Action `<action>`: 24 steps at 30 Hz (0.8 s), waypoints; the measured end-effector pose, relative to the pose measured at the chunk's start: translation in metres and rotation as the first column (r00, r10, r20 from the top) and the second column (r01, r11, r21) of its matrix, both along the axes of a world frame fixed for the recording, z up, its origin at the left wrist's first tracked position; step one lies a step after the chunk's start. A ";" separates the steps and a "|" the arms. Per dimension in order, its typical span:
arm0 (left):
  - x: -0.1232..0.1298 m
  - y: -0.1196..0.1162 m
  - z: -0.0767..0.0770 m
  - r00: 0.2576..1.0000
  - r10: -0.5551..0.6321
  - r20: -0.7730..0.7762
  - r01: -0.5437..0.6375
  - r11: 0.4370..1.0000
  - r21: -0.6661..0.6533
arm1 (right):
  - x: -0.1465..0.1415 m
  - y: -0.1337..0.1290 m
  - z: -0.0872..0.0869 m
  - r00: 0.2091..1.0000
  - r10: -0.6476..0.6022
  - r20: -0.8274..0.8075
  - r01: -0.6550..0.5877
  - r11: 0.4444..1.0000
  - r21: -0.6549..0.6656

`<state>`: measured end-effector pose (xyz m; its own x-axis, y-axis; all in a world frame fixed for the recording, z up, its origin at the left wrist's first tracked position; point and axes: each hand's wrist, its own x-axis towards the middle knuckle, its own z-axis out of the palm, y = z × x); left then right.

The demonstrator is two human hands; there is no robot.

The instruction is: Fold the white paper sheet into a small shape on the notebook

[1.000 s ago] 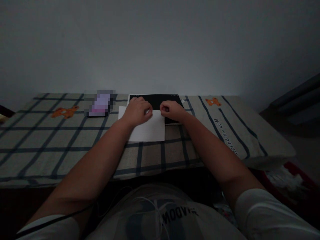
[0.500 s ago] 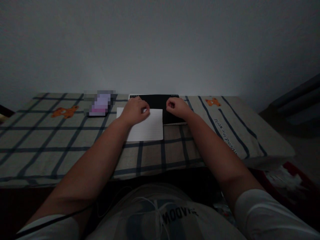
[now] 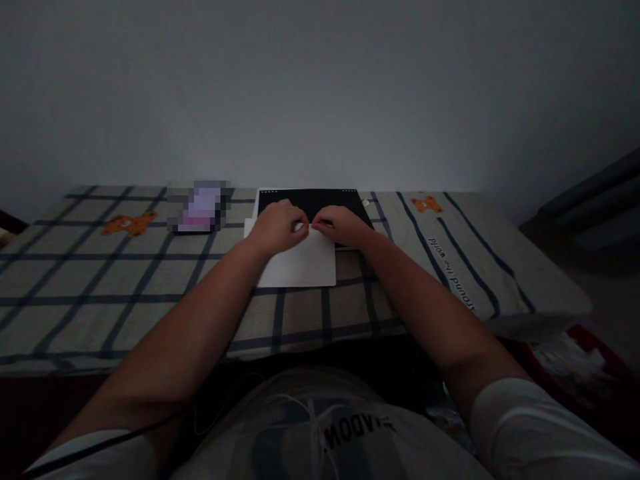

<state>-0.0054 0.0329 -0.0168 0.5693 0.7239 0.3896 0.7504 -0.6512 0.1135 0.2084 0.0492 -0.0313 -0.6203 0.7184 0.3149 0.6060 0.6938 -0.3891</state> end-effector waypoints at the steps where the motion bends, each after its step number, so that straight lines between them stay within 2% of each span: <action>1: -0.001 0.001 -0.001 1.000 0.000 0.010 0.000 1.000 -0.003 | 0.002 0.001 0.001 1.000 -0.004 0.002 0.004 1.000 0.000; 8: -0.012 0.009 -0.002 0.996 0.046 0.077 -0.043 0.998 -0.041 | 0.011 0.004 0.004 0.999 -0.037 -0.006 0.037 0.999 -0.028; 16: -0.024 0.018 -0.004 0.991 0.105 0.086 -0.100 0.993 -0.059 | 0.020 0.005 0.008 0.995 -0.096 0.008 0.096 0.994 -0.052; 24: -0.031 0.022 0.001 0.986 0.156 0.063 -0.150 0.985 -0.087 | 0.030 0.004 0.015 0.974 -0.197 0.109 0.202 0.979 -0.039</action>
